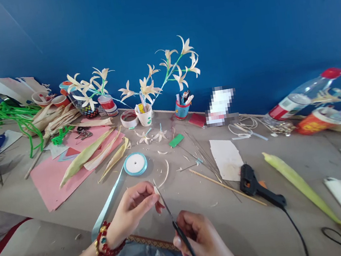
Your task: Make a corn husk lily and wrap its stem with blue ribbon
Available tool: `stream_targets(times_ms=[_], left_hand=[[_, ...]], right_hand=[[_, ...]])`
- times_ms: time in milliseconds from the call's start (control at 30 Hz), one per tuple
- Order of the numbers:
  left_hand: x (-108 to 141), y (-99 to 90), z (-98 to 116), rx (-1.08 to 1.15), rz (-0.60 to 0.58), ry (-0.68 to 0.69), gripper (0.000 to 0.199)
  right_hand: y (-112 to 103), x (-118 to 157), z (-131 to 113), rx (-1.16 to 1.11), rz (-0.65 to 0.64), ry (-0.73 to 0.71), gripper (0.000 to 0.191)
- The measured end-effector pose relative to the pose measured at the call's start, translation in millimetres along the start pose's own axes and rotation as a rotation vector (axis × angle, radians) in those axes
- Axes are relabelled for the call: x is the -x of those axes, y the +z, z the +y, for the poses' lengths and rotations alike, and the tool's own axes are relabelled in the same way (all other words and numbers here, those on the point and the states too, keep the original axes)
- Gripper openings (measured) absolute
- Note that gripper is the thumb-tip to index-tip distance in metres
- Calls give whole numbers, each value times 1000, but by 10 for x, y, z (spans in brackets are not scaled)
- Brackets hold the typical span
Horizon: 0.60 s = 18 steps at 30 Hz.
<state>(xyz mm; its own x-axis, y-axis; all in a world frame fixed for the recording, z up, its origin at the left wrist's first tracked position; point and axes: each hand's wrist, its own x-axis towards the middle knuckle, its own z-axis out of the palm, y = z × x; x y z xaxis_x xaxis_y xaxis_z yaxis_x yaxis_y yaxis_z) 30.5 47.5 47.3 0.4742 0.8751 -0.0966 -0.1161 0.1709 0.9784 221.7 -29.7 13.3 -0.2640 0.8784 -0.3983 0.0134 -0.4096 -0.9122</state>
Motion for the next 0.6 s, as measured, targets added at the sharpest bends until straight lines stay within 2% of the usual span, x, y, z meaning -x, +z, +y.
stream_targets(times_ms=[600], left_hand=[[-14, -31, 30, 9, -54, -24, 30]], right_hand=[[-46, -2, 39, 34, -41, -18, 58]])
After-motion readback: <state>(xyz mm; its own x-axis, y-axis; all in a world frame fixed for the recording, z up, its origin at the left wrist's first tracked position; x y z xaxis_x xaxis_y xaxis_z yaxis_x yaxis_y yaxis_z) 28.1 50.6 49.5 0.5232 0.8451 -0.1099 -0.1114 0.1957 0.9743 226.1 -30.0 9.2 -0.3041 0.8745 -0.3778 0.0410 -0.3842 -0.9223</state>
